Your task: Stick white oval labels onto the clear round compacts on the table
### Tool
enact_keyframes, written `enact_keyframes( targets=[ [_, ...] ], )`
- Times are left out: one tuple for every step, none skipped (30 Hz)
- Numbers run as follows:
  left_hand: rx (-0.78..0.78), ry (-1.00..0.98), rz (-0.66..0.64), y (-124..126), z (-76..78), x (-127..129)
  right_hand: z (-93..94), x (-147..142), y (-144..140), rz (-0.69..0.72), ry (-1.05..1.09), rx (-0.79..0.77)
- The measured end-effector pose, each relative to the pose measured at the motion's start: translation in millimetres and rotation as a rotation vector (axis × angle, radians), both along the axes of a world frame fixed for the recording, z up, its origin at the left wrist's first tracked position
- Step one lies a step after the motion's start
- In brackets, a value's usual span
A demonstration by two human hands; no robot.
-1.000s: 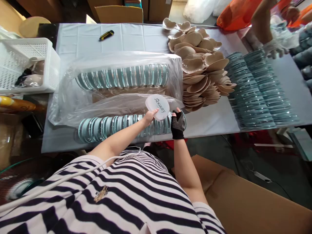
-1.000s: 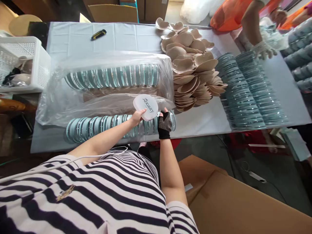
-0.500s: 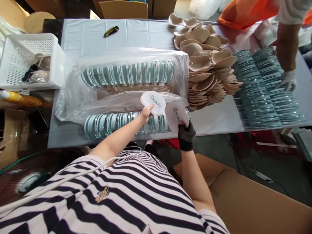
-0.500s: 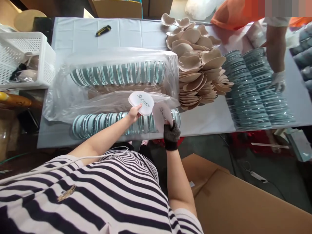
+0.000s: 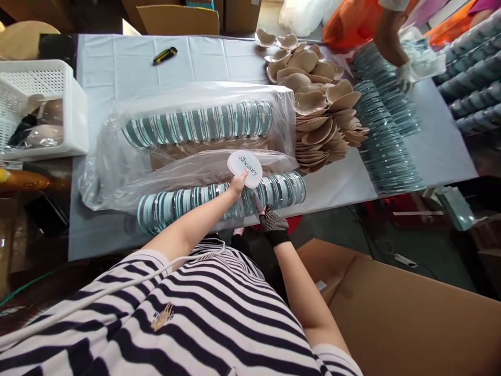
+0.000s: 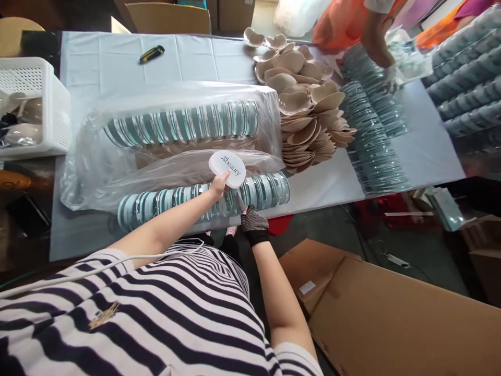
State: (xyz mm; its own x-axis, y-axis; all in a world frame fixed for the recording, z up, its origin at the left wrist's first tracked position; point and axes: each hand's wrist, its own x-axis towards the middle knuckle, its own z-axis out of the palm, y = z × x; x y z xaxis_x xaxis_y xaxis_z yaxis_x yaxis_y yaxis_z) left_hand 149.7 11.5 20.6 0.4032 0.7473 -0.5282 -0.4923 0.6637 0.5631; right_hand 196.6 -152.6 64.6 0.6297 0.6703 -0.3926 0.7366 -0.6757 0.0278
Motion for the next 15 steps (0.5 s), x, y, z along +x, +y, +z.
enact_keyframes(
  targets=[
    [0.023, 0.01, -0.009, 0, -2.6, 1, 0.1, -1, -3, -0.008, -0.007, 0.011],
    [0.046, 0.02, -0.02, 0, -4.8, 2, -0.9, -3, -5, -0.017, -0.015, 0.034],
    [0.068, 0.027, -0.031, 0, -6.6, 3, -3.0, -4, -6, -0.027, -0.023, 0.066],
    [0.086, 0.033, -0.041, 0, -7.8, 3, -6.2, -4, -5, -0.036, -0.032, 0.103],
    [0.1, 0.035, -0.048, 0, -8.5, 3, -10.3, -5, -2, -0.05, -0.04, 0.134],
    [0.11, 0.036, -0.053, 0, -8.8, 3, -15.1, -4, 1, -0.061, -0.048, 0.162],
    [0.116, 0.036, -0.058, 0, -8.7, 3, -20.3, -3, 4, -0.067, -0.051, 0.184],
    [0.12, 0.038, -0.062, -1, -8.4, 2, -25.8, -2, 7, -0.07, -0.048, 0.201],
    [0.121, 0.042, -0.067, -1, -7.8, 2, -31.3, -1, 9, -0.07, -0.039, 0.214],
    [0.122, 0.047, -0.07, -2, -7.1, 1, -36.8, 0, 10, -0.069, -0.026, 0.23],
    [0.124, 0.05, -0.07, -3, -6.2, 1, -42.2, 0, 9, -0.068, -0.01, 0.247],
    [0.127, 0.049, -0.066, -4, -5.2, 0, -47.3, 0, 8, -0.073, 0.004, 0.266],
    [0.129, 0.045, -0.061, -4, -4.2, -1, -52.0, -1, 7, -0.084, 0.015, 0.286],
    [0.129, 0.039, -0.053, -4, -3.4, -2, -56.3, -2, 5, -0.097, 0.026, 0.31],
    [0.125, 0.032, -0.042, -4, -2.9, -2, -59.8, -3, 3, -0.111, 0.036, 0.335]
  ],
)
